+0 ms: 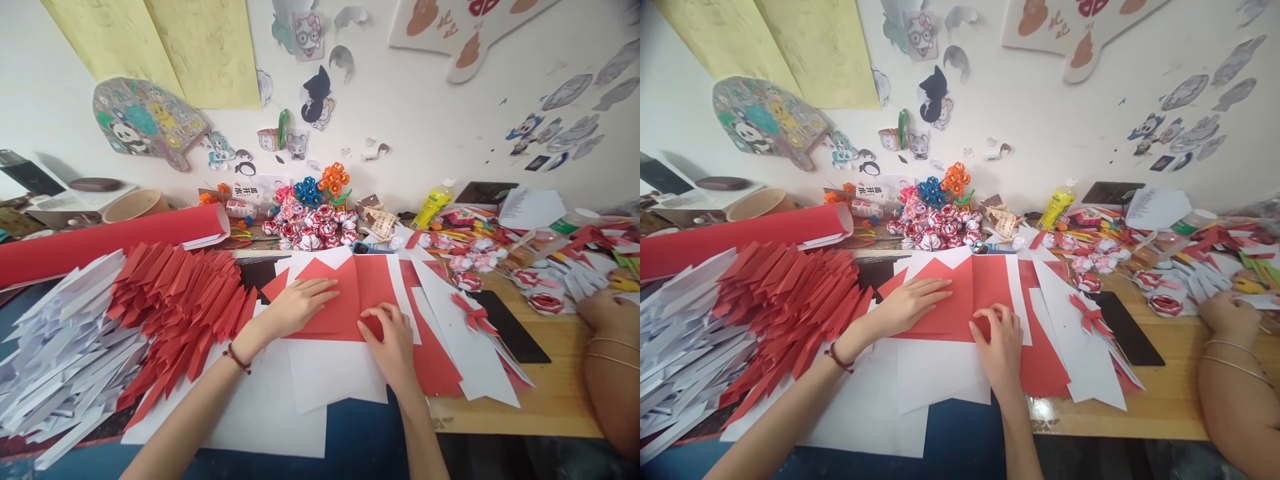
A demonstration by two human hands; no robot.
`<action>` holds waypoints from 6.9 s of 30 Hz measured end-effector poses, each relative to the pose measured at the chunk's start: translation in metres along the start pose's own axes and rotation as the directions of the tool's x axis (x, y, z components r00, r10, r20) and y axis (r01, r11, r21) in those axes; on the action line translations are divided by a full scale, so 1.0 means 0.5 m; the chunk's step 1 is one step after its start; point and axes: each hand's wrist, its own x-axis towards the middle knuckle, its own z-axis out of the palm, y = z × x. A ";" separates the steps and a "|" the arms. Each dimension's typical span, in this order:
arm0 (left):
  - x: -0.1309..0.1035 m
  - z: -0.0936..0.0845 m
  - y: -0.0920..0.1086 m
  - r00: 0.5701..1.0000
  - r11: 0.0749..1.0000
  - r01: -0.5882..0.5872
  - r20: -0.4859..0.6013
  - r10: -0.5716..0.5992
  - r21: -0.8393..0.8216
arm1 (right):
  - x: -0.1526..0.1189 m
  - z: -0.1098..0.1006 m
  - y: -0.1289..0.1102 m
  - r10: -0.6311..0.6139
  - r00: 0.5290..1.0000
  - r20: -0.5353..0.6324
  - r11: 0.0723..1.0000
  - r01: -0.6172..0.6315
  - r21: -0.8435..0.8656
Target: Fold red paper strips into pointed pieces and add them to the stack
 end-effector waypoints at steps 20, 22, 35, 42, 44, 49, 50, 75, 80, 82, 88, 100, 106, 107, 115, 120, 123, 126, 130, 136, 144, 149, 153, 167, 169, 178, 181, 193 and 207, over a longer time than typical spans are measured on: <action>0.024 0.037 -0.010 0.991 0.998 -0.057 0.118 0.059 -0.020 | -0.002 -0.008 0.005 0.061 0.997 -0.052 0.975 -0.049 0.217; 0.025 0.038 -0.009 0.990 0.998 -0.055 0.127 0.056 -0.012 | -0.002 -0.011 0.004 0.065 0.997 -0.040 0.974 -0.055 0.219; 0.025 0.041 -0.011 0.991 0.997 -0.075 0.114 0.072 0.026 | -0.001 -0.030 0.010 0.095 0.989 0.117 0.947 -0.126 0.296; 0.025 0.040 -0.009 0.988 0.996 -0.072 0.142 0.063 0.059 | -0.002 -0.030 0.012 0.063 0.989 0.133 0.964 -0.095 0.249; 0.024 0.040 -0.009 0.988 0.995 -0.069 0.141 0.059 0.065 | -0.002 -0.029 0.013 0.062 0.989 0.131 0.965 -0.093 0.247; 0.024 0.040 -0.008 0.990 0.995 -0.067 0.130 0.058 0.070 | -0.002 -0.027 0.014 0.063 0.990 0.123 0.965 -0.092 0.245; 0.024 0.040 -0.008 0.990 0.995 -0.068 0.127 0.059 0.071 | -0.002 -0.026 0.014 0.065 0.990 0.121 0.965 -0.094 0.246; 0.012 0.013 -0.026 0.983 0.995 -0.073 0.173 0.061 0.064 | 0.000 -0.024 0.008 0.084 0.991 0.106 0.968 -0.107 0.228; -0.002 -0.009 -0.026 0.985 0.992 -0.044 0.169 0.023 0.122 | 0.000 -0.021 0.009 0.090 0.991 0.104 0.965 -0.113 0.238; -0.009 -0.014 -0.004 0.988 0.982 -0.027 0.153 -0.002 0.186 | 0.000 -0.021 0.009 0.092 0.991 0.097 0.964 -0.113 0.240; -0.030 0.028 0.152 0.994 0.911 0.059 0.056 -0.090 0.408 | -0.001 -0.020 0.010 0.076 0.993 0.087 0.967 -0.095 0.234; -0.034 0.139 0.276 0.961 0.925 0.273 -0.123 -0.249 0.262 | 0.001 -0.015 0.015 0.057 0.997 0.052 0.969 -0.067 0.236; -0.072 0.122 0.262 0.928 0.896 0.367 -0.155 -0.337 0.250 | 0.001 -0.018 0.012 0.067 0.996 0.060 0.968 -0.080 0.238; -0.079 0.119 0.259 0.922 0.887 0.384 -0.156 -0.354 0.257 | 0.000 -0.018 0.011 0.075 0.995 0.059 0.967 -0.087 0.239; -0.126 0.118 0.243 0.864 0.805 0.501 -0.236 -0.444 0.318 | -0.001 -0.019 0.013 0.116 0.990 0.082 0.965 -0.132 0.228; -0.143 0.116 0.236 0.828 0.767 0.558 -0.271 -0.490 0.317 | 0.000 -0.018 0.016 0.128 0.988 0.087 0.966 -0.144 0.217; -0.154 0.106 0.230 0.811 0.752 0.583 -0.280 -0.514 0.307 | -0.001 -0.019 0.013 0.151 0.983 0.102 0.966 -0.168 0.195; -0.167 0.094 0.222 0.794 0.735 0.606 -0.296 -0.531 0.304 | -0.002 -0.021 0.011 0.166 0.980 0.112 0.965 -0.185 0.187; -0.182 0.086 0.214 0.773 0.716 0.631 -0.315 -0.550 0.297 | -0.002 -0.020 0.011 0.159 0.983 0.096 0.966 -0.174 0.189; -0.197 0.084 0.212 0.735 0.659 0.678 -0.345 -0.584 0.326 | -0.002 -0.021 0.010 0.165 0.981 0.098 0.967 -0.180 0.178; -0.193 0.088 0.232 0.625 0.554 0.778 -0.458 -0.632 0.297 | -0.002 -0.020 0.011 0.159 0.983 0.092 0.964 -0.174 0.200; -0.195 0.094 0.261 0.592 0.524 0.802 -0.504 -0.629 0.287 | -0.002 -0.019 0.009 0.150 0.985 0.084 0.965 -0.165 0.202; -0.193 0.099 0.294 0.639 0.577 0.761 -0.493 -0.590 0.295 | -0.002 -0.019 0.008 0.145 0.986 0.077 0.968 -0.158 0.197; -0.097 0.111 0.258 0.952 0.906 0.278 -0.216 -0.217 0.318 | -0.001 -0.015 0.017 0.079 0.995 0.055 0.970 -0.089 0.228; -0.076 0.113 0.239 0.962 0.924 0.250 -0.183 -0.203 0.289 | 0.000 -0.016 0.015 0.076 0.996 0.053 0.968 -0.087 0.237; -0.054 0.106 0.231 0.973 0.962 0.226 -0.077 -0.216 0.156 | 0.000 -0.024 0.016 0.081 0.994 0.074 0.958 -0.098 0.271; -0.053 0.104 0.231 0.972 0.963 0.232 -0.069 -0.224 0.138 | 0.001 -0.028 0.018 0.083 0.993 0.088 0.951 -0.106 0.290; -0.053 0.103 0.231 0.972 0.962 0.234 -0.055 -0.228 0.144 | 0.002 -0.030 0.017 0.092 0.990 0.104 0.948 -0.119 0.296; -0.052 0.101 0.230 0.973 0.962 0.231 -0.060 -0.225 0.147 | 0.000 -0.029 0.020 0.085 0.991 0.107 0.948 -0.113 0.298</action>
